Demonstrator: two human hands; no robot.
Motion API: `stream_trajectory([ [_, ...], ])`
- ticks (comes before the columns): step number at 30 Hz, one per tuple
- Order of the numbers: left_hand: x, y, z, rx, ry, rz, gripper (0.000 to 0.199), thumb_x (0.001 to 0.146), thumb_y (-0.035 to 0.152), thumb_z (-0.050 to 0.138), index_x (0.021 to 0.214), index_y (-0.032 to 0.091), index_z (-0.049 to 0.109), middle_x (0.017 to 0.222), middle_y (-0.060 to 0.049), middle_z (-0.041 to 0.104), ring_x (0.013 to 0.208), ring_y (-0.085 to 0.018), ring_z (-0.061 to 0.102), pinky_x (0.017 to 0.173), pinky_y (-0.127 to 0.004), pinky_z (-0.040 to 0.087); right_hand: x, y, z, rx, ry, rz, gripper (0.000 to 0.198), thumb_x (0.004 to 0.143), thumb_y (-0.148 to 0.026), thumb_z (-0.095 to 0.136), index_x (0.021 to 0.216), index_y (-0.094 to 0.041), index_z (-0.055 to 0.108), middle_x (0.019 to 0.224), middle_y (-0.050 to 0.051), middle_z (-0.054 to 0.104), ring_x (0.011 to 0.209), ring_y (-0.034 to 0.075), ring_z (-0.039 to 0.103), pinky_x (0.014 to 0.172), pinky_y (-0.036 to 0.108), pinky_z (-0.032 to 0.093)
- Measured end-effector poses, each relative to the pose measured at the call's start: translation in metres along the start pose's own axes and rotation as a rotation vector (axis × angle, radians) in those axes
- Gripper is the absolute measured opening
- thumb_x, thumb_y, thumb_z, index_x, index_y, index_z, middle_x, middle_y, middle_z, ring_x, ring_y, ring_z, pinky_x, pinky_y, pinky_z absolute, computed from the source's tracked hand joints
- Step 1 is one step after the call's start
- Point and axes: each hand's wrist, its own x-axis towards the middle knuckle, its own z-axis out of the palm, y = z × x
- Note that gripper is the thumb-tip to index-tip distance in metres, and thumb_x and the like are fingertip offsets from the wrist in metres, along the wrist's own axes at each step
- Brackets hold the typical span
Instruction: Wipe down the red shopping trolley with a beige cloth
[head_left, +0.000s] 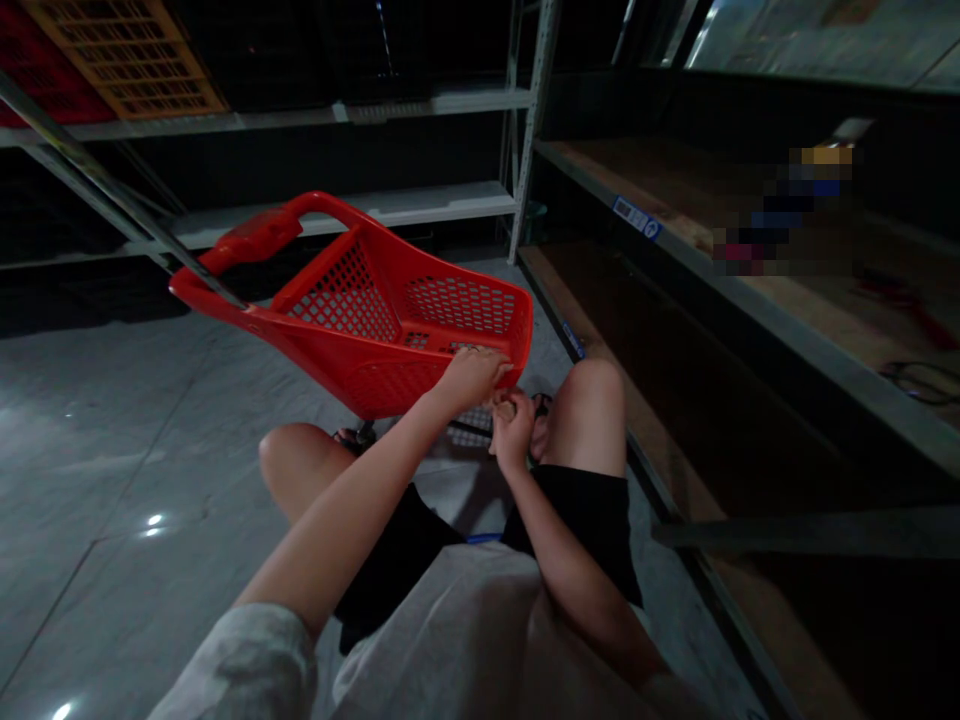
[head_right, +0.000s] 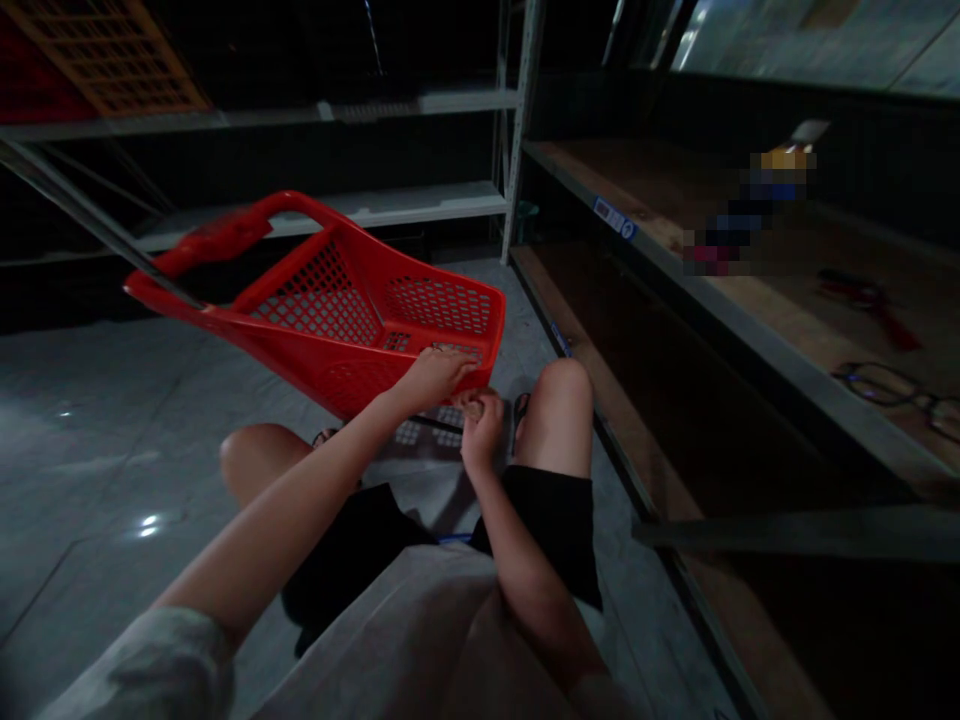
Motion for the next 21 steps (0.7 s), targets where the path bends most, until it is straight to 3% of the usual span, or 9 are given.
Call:
stream_trajectory([
  [2, -0.008, -0.026, -0.018, 0.028, 0.027, 0.028, 0.04, 0.11, 0.04, 0.041, 0.131, 0.019, 0.067, 0.129, -0.011, 0.073, 0.12, -0.023, 0.066, 0.098, -0.032, 0.044, 0.018, -0.011, -0.01, 0.03, 0.065, -0.092, 0.022, 0.08, -0.014, 0.062, 0.1, -0.022, 0.062, 0.108, 0.007, 0.061, 0.107, 0.023, 0.059, 0.103, 0.042, 0.049],
  [5, -0.026, -0.079, -0.051, 0.177, 0.041, -0.053, 0.051, 0.108, 0.054, 0.04, 0.125, 0.018, 0.07, 0.123, -0.012, 0.075, 0.116, -0.027, 0.068, 0.095, -0.034, 0.044, 0.032, -0.02, -0.014, 0.058, 0.097, -0.248, 0.025, 0.083, -0.014, 0.064, 0.105, -0.024, 0.064, 0.114, 0.007, 0.061, 0.115, 0.024, 0.058, 0.109, 0.045, 0.047],
  [9, -0.048, -0.132, -0.07, 0.295, -0.127, -0.216, 0.064, 0.105, 0.066, 0.032, 0.105, 0.021, 0.078, 0.1, -0.012, 0.079, 0.099, -0.028, 0.073, 0.084, -0.033, 0.044, 0.007, 0.006, 0.003, -0.003, -0.037, -0.197, 0.02, 0.081, -0.01, 0.058, 0.094, -0.023, 0.066, 0.103, 0.006, 0.061, 0.104, 0.022, 0.061, 0.097, 0.039, 0.053],
  [13, -0.056, -0.139, -0.055, 0.359, -0.125, -0.204, 0.072, 0.105, 0.066, 0.025, 0.098, 0.019, 0.078, 0.095, -0.015, 0.08, 0.095, -0.031, 0.073, 0.081, -0.037, 0.043, -0.014, 0.025, 0.014, -0.024, -0.091, -0.138, 0.021, 0.074, -0.007, 0.055, 0.084, -0.022, 0.065, 0.088, 0.003, 0.059, 0.087, 0.02, 0.06, 0.084, 0.034, 0.054],
  [18, -0.055, -0.127, -0.038, 0.347, -0.008, -0.184, 0.072, 0.104, 0.069, 0.027, 0.096, 0.018, 0.078, 0.095, -0.017, 0.079, 0.094, -0.033, 0.073, 0.08, -0.039, 0.041, 0.026, -0.016, -0.001, 0.025, 0.071, -0.24, 0.026, 0.08, -0.01, 0.058, 0.1, -0.023, 0.067, 0.11, 0.007, 0.063, 0.11, 0.022, 0.061, 0.104, 0.041, 0.05],
  [21, -0.054, -0.122, -0.035, 0.34, 0.054, -0.206, 0.076, 0.103, 0.072, 0.025, 0.093, 0.018, 0.078, 0.092, -0.018, 0.079, 0.091, -0.034, 0.073, 0.079, -0.04, 0.04, 0.047, -0.031, -0.002, 0.031, 0.118, -0.304, 0.026, 0.082, -0.012, 0.06, 0.102, -0.024, 0.068, 0.114, 0.007, 0.063, 0.115, 0.023, 0.06, 0.107, 0.042, 0.048],
])
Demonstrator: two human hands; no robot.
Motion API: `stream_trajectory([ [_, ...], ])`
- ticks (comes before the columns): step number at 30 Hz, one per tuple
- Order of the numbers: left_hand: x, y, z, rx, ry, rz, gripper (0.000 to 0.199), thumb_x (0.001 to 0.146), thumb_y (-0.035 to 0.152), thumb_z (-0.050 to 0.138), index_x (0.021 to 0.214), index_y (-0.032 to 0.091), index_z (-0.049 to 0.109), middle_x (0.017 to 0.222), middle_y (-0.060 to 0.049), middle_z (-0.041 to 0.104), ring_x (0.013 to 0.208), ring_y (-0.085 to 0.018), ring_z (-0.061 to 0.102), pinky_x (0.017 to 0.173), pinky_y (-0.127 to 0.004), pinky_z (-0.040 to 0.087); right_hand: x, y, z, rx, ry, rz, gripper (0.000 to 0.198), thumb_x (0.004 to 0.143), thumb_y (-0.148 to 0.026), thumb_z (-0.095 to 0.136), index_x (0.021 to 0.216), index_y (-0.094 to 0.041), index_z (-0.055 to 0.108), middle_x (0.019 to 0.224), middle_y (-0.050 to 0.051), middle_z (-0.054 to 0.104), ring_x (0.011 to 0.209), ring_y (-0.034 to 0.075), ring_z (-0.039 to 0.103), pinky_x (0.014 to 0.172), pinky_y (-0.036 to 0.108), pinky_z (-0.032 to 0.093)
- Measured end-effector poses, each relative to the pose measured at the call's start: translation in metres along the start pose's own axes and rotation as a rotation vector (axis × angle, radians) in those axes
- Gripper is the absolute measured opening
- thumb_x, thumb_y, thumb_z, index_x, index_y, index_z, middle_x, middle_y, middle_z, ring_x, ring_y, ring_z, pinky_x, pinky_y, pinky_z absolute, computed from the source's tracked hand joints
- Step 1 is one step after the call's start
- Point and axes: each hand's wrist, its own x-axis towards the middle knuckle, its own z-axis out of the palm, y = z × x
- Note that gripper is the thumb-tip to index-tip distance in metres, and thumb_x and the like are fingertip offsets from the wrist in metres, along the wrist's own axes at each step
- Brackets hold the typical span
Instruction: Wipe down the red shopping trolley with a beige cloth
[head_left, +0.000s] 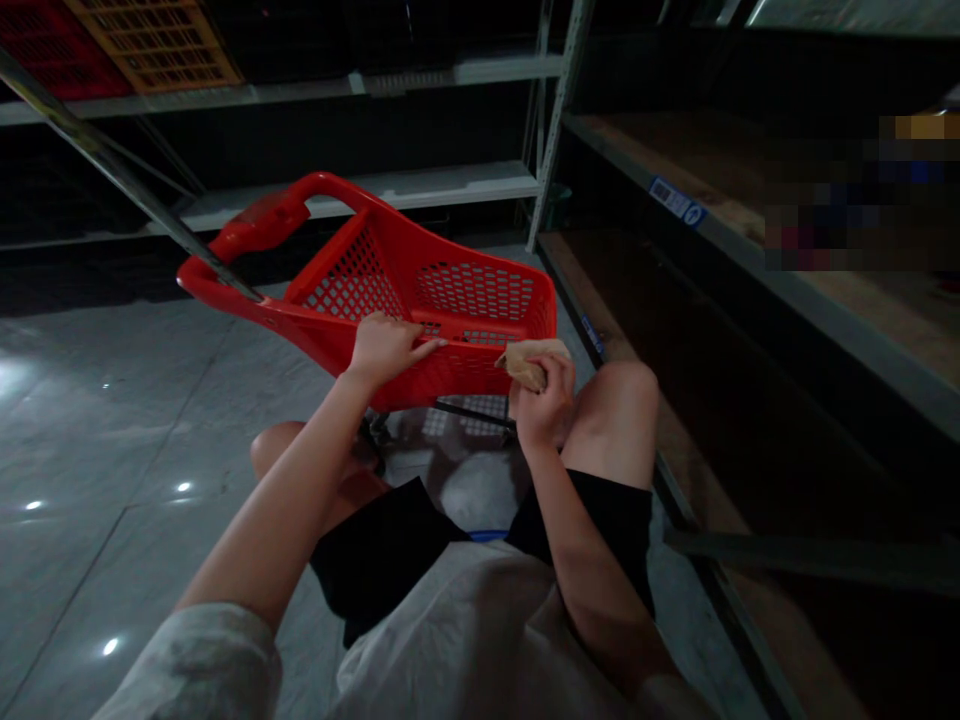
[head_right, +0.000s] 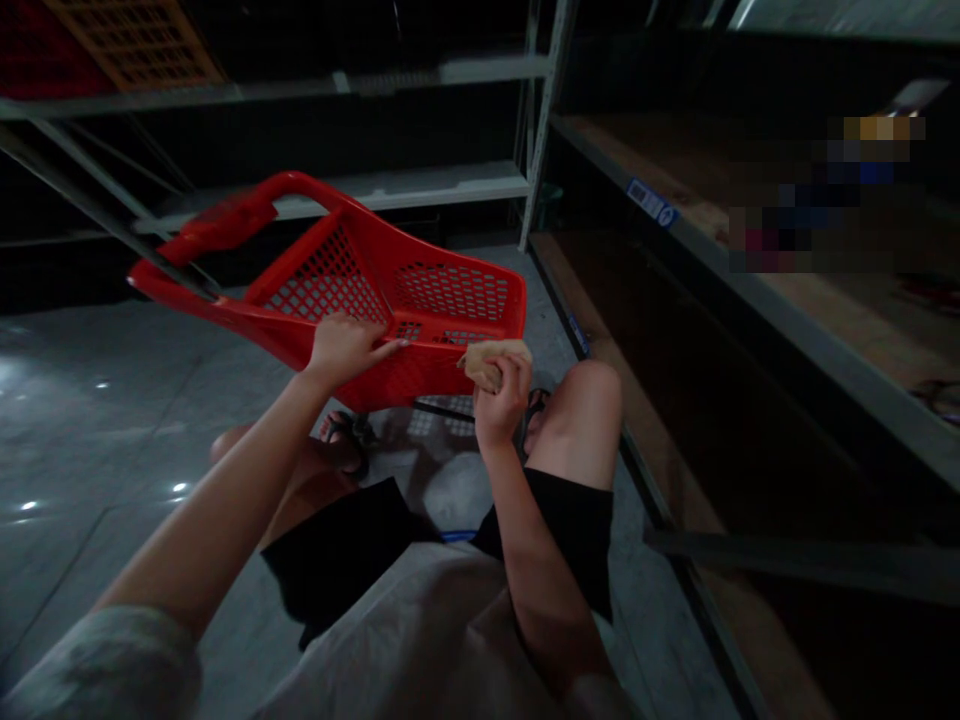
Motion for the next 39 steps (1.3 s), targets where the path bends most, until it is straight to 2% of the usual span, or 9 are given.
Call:
stream_trajectory([
  [5, -0.003, 0.009, 0.001, -0.031, 0.05, -0.022, 0.08, 0.1, 0.077, 0.026, 0.092, 0.017, 0.078, 0.088, -0.019, 0.078, 0.087, -0.034, 0.072, 0.078, -0.041, 0.04, -0.041, 0.031, 0.014, -0.042, -0.172, 0.214, 0.021, 0.074, -0.008, 0.054, 0.087, -0.02, 0.067, 0.095, 0.005, 0.062, 0.095, 0.021, 0.061, 0.09, 0.035, 0.053],
  [8, -0.004, 0.016, 0.002, -0.044, 0.064, -0.024, 0.08, 0.099, 0.078, 0.027, 0.091, 0.017, 0.078, 0.086, -0.019, 0.077, 0.085, -0.034, 0.071, 0.078, -0.042, 0.041, -0.062, 0.04, 0.017, -0.022, -0.206, 0.234, 0.02, 0.07, -0.006, 0.052, 0.078, -0.019, 0.065, 0.083, 0.002, 0.059, 0.081, 0.019, 0.059, 0.08, 0.032, 0.052],
  [17, -0.007, 0.031, -0.001, -0.045, 0.061, -0.056, 0.079, 0.1, 0.076, 0.027, 0.095, 0.017, 0.079, 0.088, -0.019, 0.076, 0.088, -0.034, 0.07, 0.079, -0.042, 0.043, 0.027, -0.022, 0.03, 0.065, -0.02, -0.016, 0.025, 0.084, -0.013, 0.058, 0.103, -0.025, 0.068, 0.116, 0.007, 0.061, 0.117, 0.022, 0.059, 0.108, 0.04, 0.047],
  [22, -0.01, 0.034, -0.003, -0.029, 0.066, -0.065, 0.08, 0.101, 0.076, 0.025, 0.095, 0.016, 0.078, 0.088, -0.019, 0.076, 0.085, -0.032, 0.071, 0.076, -0.04, 0.043, -0.042, 0.017, 0.043, 0.007, -0.273, 0.171, 0.023, 0.074, -0.011, 0.053, 0.089, -0.022, 0.066, 0.101, 0.006, 0.061, 0.098, 0.022, 0.061, 0.091, 0.037, 0.053],
  [26, -0.011, 0.036, -0.003, -0.006, 0.076, -0.064, 0.079, 0.101, 0.075, 0.025, 0.094, 0.017, 0.077, 0.085, -0.018, 0.076, 0.085, -0.03, 0.071, 0.074, -0.039, 0.042, -0.085, 0.037, 0.039, 0.025, -0.304, 0.234, 0.02, 0.07, -0.008, 0.049, 0.074, -0.024, 0.061, 0.081, 0.001, 0.058, 0.075, 0.019, 0.057, 0.076, 0.033, 0.052],
  [29, -0.011, 0.037, -0.002, -0.006, 0.073, -0.062, 0.078, 0.102, 0.073, 0.024, 0.095, 0.016, 0.077, 0.086, -0.019, 0.076, 0.085, -0.031, 0.071, 0.075, -0.04, 0.042, -0.06, 0.019, 0.035, 0.044, -0.244, 0.225, 0.024, 0.074, -0.007, 0.052, 0.085, -0.022, 0.066, 0.094, 0.005, 0.062, 0.089, 0.02, 0.061, 0.084, 0.034, 0.052],
  [34, -0.011, 0.039, -0.002, -0.025, 0.064, -0.063, 0.074, 0.104, 0.069, 0.028, 0.095, 0.015, 0.077, 0.089, -0.02, 0.077, 0.087, -0.031, 0.072, 0.078, -0.041, 0.043, 0.005, -0.032, 0.038, 0.117, -0.066, -0.031, 0.026, 0.083, -0.011, 0.058, 0.103, -0.024, 0.07, 0.115, 0.008, 0.061, 0.116, 0.022, 0.06, 0.107, 0.039, 0.048],
  [36, -0.011, 0.041, -0.003, -0.027, 0.066, -0.064, 0.071, 0.104, 0.067, 0.03, 0.095, 0.015, 0.078, 0.089, -0.019, 0.077, 0.087, -0.031, 0.072, 0.078, -0.041, 0.043, 0.003, -0.034, 0.044, 0.116, -0.096, -0.032, 0.025, 0.084, -0.012, 0.058, 0.102, -0.024, 0.069, 0.114, 0.008, 0.061, 0.115, 0.022, 0.061, 0.106, 0.039, 0.049],
  [39, -0.011, 0.045, -0.005, -0.039, 0.071, -0.077, 0.07, 0.104, 0.067, 0.03, 0.095, 0.016, 0.077, 0.088, -0.018, 0.077, 0.086, -0.031, 0.072, 0.079, -0.041, 0.043, -0.033, -0.014, 0.053, 0.075, -0.186, 0.139, 0.025, 0.077, -0.007, 0.056, 0.093, -0.022, 0.068, 0.108, 0.007, 0.062, 0.105, 0.022, 0.063, 0.096, 0.036, 0.053],
])
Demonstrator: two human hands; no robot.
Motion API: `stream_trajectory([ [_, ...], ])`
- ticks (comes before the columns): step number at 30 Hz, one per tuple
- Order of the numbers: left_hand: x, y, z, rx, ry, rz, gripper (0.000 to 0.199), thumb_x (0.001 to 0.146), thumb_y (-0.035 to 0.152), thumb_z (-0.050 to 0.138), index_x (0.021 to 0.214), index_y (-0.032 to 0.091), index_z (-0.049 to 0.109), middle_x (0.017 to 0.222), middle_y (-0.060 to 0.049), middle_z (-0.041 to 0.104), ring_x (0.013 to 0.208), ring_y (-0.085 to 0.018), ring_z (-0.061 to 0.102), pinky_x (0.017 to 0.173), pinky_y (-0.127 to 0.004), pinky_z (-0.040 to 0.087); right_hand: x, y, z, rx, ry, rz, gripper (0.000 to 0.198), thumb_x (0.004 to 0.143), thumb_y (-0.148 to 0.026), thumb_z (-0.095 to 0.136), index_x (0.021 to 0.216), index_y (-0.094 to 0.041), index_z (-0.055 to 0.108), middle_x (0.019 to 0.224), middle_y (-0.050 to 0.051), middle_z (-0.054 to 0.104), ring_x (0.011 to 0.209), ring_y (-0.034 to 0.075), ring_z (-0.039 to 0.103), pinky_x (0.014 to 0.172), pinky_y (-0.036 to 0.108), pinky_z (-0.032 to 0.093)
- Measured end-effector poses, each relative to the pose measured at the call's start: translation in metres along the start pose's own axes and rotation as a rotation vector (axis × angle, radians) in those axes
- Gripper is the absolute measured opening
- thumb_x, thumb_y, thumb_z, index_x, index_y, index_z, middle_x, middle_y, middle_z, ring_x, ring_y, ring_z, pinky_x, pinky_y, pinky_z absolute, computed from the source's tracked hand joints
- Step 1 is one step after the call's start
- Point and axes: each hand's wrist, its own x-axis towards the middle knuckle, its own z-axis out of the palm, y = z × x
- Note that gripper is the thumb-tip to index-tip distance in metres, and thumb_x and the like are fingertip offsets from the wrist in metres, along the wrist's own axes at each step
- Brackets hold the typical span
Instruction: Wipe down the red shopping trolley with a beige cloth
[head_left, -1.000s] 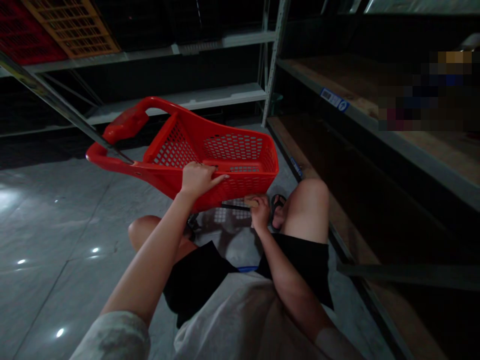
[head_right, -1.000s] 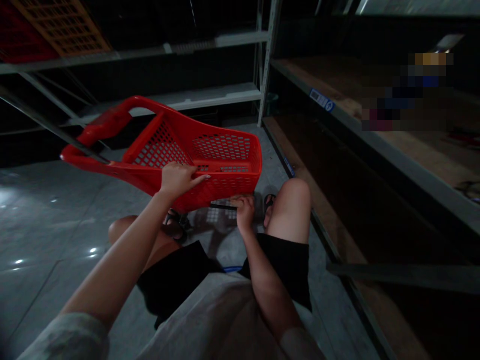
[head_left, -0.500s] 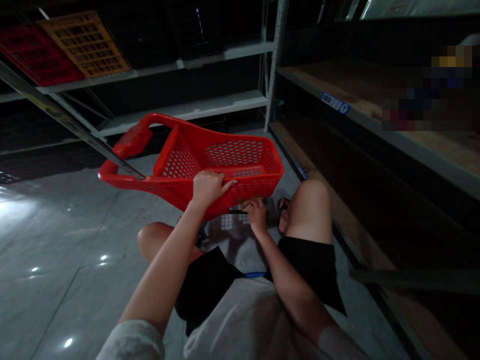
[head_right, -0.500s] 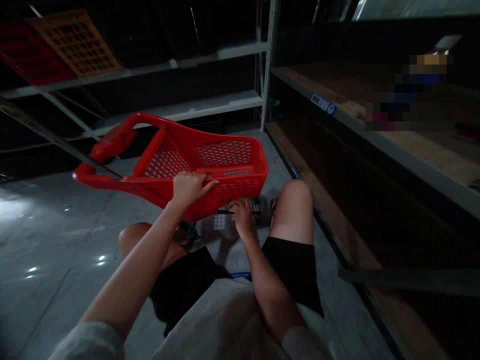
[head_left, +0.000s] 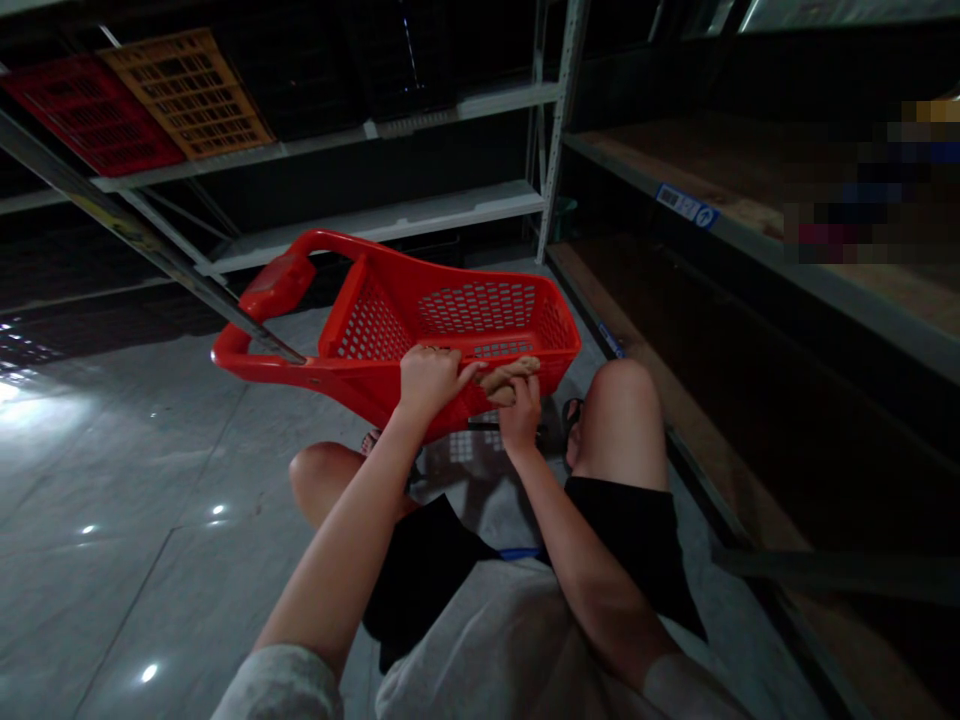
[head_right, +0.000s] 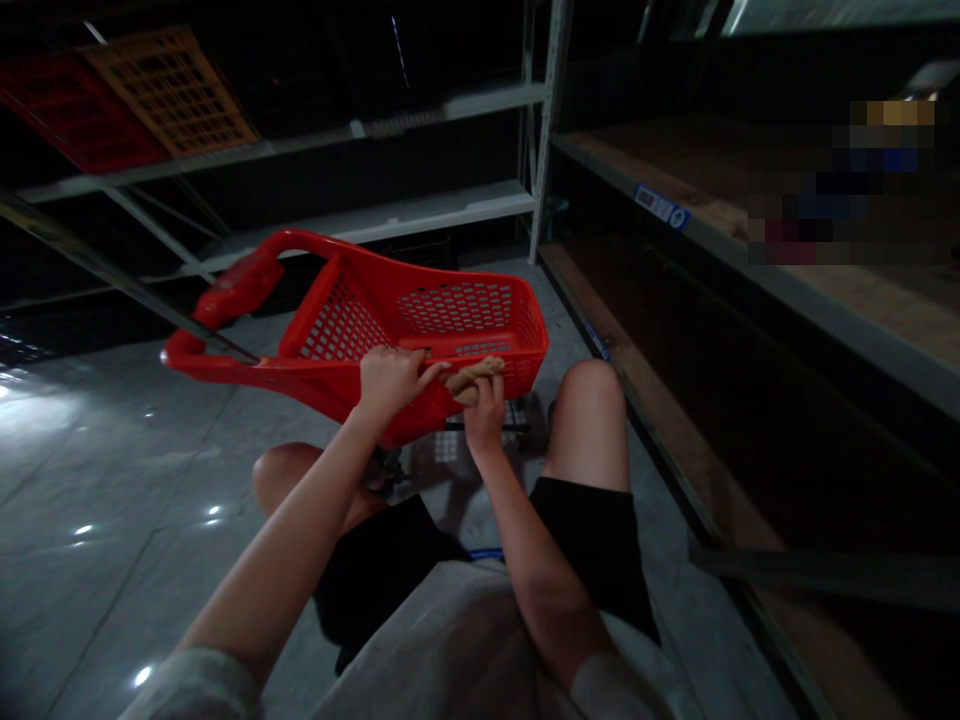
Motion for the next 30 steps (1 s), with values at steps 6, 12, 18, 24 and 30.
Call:
stream_trajectory([
  [6, -0.002, 0.01, -0.001, -0.055, -0.005, -0.022, 0.075, 0.103, 0.07, 0.03, 0.098, 0.014, 0.078, 0.089, -0.02, 0.076, 0.088, -0.031, 0.071, 0.082, -0.042, 0.043, -0.043, 0.039, 0.006, -0.006, -0.065, 0.117, 0.024, 0.066, -0.003, 0.052, 0.074, -0.024, 0.062, 0.078, 0.0, 0.058, 0.073, 0.019, 0.058, 0.068, 0.03, 0.052],
  [12, -0.003, 0.019, -0.001, -0.08, 0.007, -0.028, 0.071, 0.105, 0.066, 0.03, 0.095, 0.014, 0.076, 0.09, -0.021, 0.076, 0.086, -0.03, 0.072, 0.081, -0.042, 0.043, 0.008, -0.019, -0.009, 0.044, 0.045, -0.013, 0.026, 0.079, -0.01, 0.058, 0.098, -0.023, 0.071, 0.108, 0.007, 0.065, 0.105, 0.021, 0.063, 0.096, 0.035, 0.052],
  [18, -0.005, 0.023, 0.0, -0.091, 0.028, -0.019, 0.063, 0.106, 0.06, 0.033, 0.097, 0.014, 0.074, 0.092, -0.021, 0.077, 0.088, -0.031, 0.072, 0.082, -0.043, 0.042, -0.012, -0.002, -0.005, 0.036, -0.021, 0.007, 0.028, 0.074, -0.01, 0.053, 0.093, -0.021, 0.07, 0.105, 0.008, 0.064, 0.104, 0.022, 0.063, 0.094, 0.037, 0.053],
  [24, -0.013, 0.028, -0.005, -0.079, 0.045, 0.062, 0.043, 0.109, 0.038, 0.037, 0.109, 0.013, 0.071, 0.102, -0.019, 0.076, 0.098, -0.03, 0.069, 0.086, -0.043, 0.042, -0.045, 0.034, -0.005, 0.011, -0.065, 0.11, 0.016, 0.068, -0.012, 0.055, 0.074, -0.023, 0.064, 0.077, 0.001, 0.061, 0.075, 0.019, 0.059, 0.069, 0.031, 0.052],
  [30, -0.039, -0.021, -0.055, 0.032, -0.029, 0.132, 0.037, 0.107, 0.029, 0.038, 0.116, 0.018, 0.072, 0.109, -0.014, 0.076, 0.103, -0.03, 0.068, 0.09, -0.044, 0.042, 0.009, -0.032, -0.021, 0.1, 0.071, 0.014, 0.022, 0.082, -0.015, 0.058, 0.098, -0.021, 0.07, 0.107, 0.007, 0.065, 0.104, 0.021, 0.063, 0.097, 0.036, 0.051],
])
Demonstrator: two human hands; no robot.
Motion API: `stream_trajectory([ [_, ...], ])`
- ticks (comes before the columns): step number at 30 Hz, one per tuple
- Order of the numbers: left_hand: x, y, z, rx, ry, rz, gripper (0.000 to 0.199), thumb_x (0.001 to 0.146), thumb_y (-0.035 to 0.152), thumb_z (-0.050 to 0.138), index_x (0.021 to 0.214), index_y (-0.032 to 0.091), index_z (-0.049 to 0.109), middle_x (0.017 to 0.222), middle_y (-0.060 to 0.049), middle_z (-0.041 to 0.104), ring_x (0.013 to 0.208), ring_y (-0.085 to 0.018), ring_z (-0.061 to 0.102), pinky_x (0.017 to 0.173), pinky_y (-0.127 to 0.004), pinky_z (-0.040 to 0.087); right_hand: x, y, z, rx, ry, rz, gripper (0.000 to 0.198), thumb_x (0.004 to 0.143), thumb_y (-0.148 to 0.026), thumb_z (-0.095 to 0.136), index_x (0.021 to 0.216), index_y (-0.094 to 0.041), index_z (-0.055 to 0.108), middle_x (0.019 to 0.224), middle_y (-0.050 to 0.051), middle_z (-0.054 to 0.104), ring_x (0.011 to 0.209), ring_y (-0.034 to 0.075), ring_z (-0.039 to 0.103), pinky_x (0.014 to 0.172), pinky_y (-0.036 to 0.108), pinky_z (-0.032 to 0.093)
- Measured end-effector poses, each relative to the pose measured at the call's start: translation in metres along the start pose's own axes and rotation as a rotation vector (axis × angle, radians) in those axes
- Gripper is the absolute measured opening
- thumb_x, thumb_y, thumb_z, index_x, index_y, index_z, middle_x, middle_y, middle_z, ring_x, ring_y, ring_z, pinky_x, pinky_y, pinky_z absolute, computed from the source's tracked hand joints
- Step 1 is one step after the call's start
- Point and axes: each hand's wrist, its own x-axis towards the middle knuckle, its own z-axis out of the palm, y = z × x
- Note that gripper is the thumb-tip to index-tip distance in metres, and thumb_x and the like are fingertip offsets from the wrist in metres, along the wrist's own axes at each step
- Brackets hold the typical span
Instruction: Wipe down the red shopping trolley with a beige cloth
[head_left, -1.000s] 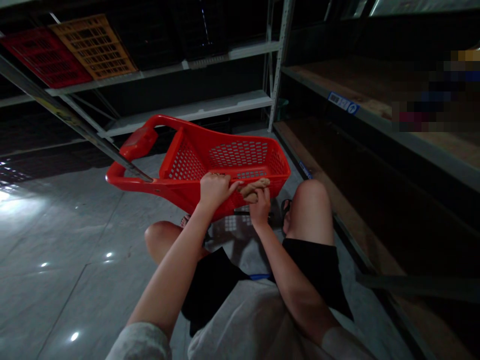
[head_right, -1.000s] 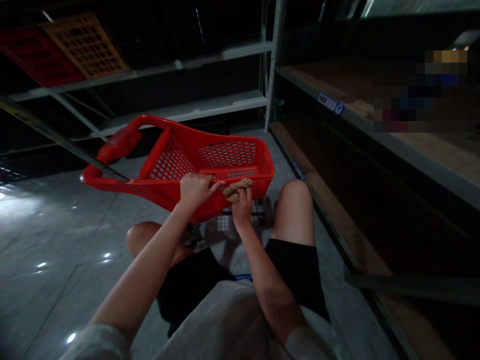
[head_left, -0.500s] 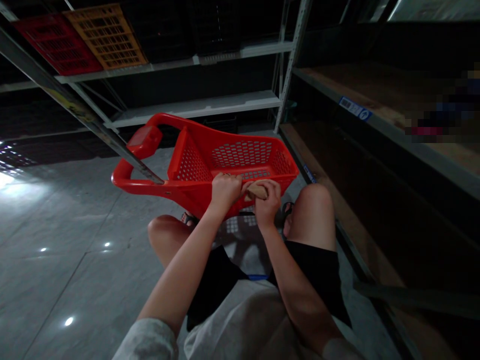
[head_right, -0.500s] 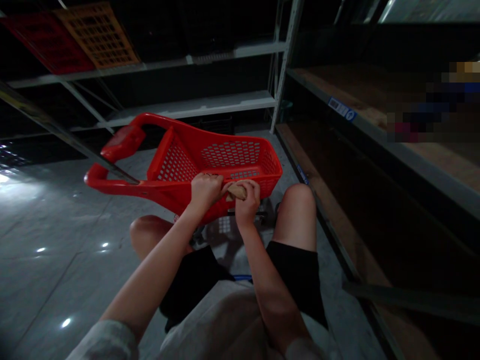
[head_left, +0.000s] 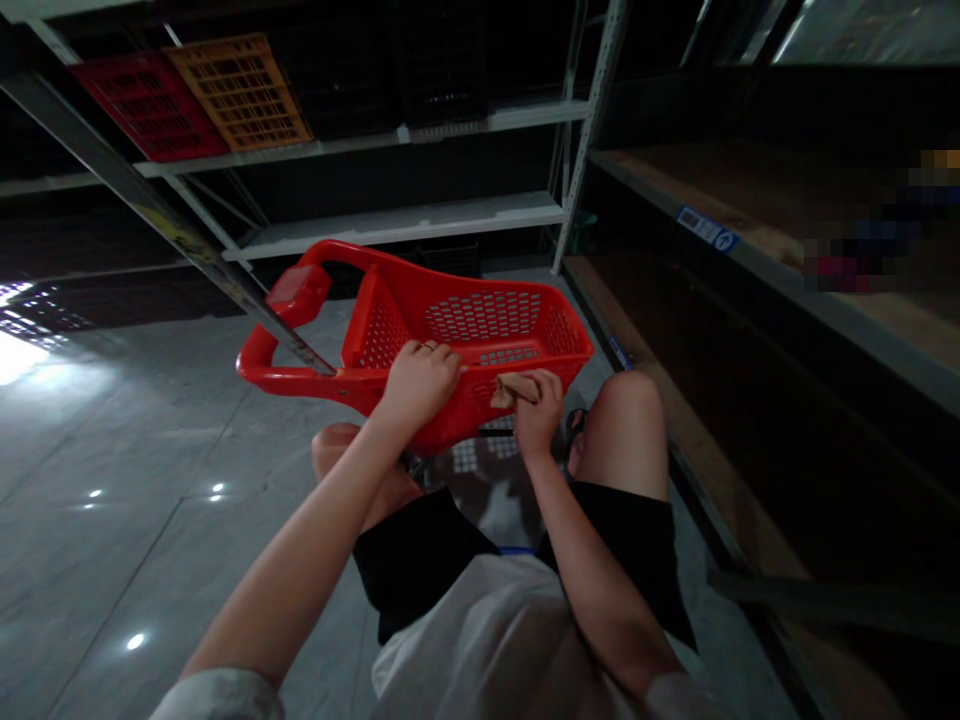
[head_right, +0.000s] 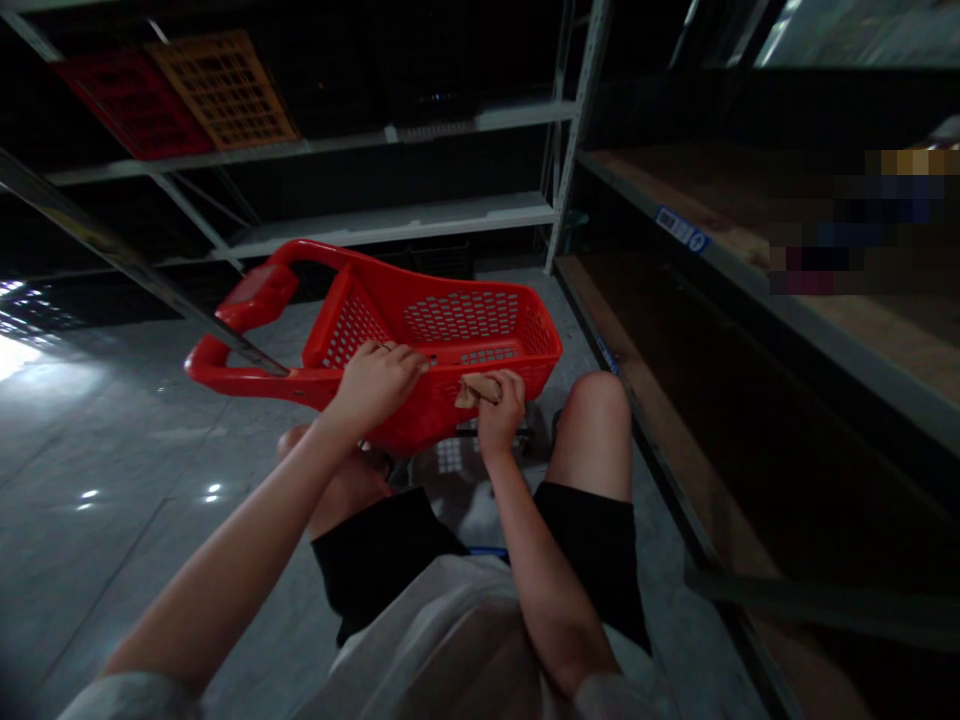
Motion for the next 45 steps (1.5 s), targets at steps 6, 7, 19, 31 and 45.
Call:
stream_trajectory([
  [6, -0.043, -0.047, -0.025, 0.144, -0.112, -0.237, 0.071, 0.109, 0.053, 0.02, 0.093, 0.015, 0.078, 0.09, -0.019, 0.078, 0.086, -0.033, 0.072, 0.08, -0.045, 0.044, -0.02, -0.021, 0.016, 0.076, -0.047, -0.098, 0.023, 0.082, -0.012, 0.059, 0.099, -0.023, 0.07, 0.111, 0.007, 0.063, 0.112, 0.022, 0.062, 0.104, 0.039, 0.05],
  [7, -0.047, -0.048, -0.024, 0.153, -0.122, -0.256, 0.076, 0.109, 0.055, 0.017, 0.092, 0.015, 0.079, 0.087, -0.019, 0.077, 0.083, -0.033, 0.072, 0.077, -0.044, 0.044, -0.031, -0.014, 0.021, 0.07, -0.085, -0.069, 0.02, 0.081, -0.013, 0.06, 0.097, -0.022, 0.069, 0.109, 0.007, 0.062, 0.11, 0.022, 0.062, 0.102, 0.038, 0.051],
  [19, -0.043, -0.034, -0.005, 0.146, 0.072, -0.251, 0.072, 0.109, 0.048, 0.021, 0.081, 0.015, 0.078, 0.076, -0.019, 0.076, 0.071, -0.03, 0.072, 0.067, -0.039, 0.04, -0.034, -0.07, 0.052, 0.179, -0.418, -0.345, 0.034, 0.088, -0.007, 0.059, 0.115, -0.025, 0.069, 0.118, 0.007, 0.064, 0.117, 0.02, 0.06, 0.11, 0.036, 0.049],
  [31, -0.039, -0.037, 0.005, 0.189, 0.174, -0.218, 0.063, 0.11, 0.043, 0.029, 0.073, 0.017, 0.074, 0.07, -0.014, 0.076, 0.066, -0.028, 0.071, 0.063, -0.038, 0.035, 0.072, 0.053, -0.016, -0.149, 0.068, -0.114, 0.013, 0.076, -0.02, 0.063, 0.088, -0.022, 0.062, 0.1, 0.005, 0.059, 0.1, 0.022, 0.058, 0.093, 0.039, 0.05],
  [45, -0.01, -0.013, 0.01, 0.095, 0.191, -0.278, 0.068, 0.11, 0.04, 0.021, 0.081, 0.012, 0.077, 0.075, -0.02, 0.075, 0.073, -0.031, 0.072, 0.067, -0.041, 0.036, -0.045, -0.068, 0.082, 0.234, -0.163, -0.053, 0.02, 0.081, -0.012, 0.062, 0.097, -0.024, 0.064, 0.103, 0.004, 0.064, 0.103, 0.021, 0.061, 0.096, 0.035, 0.049],
])
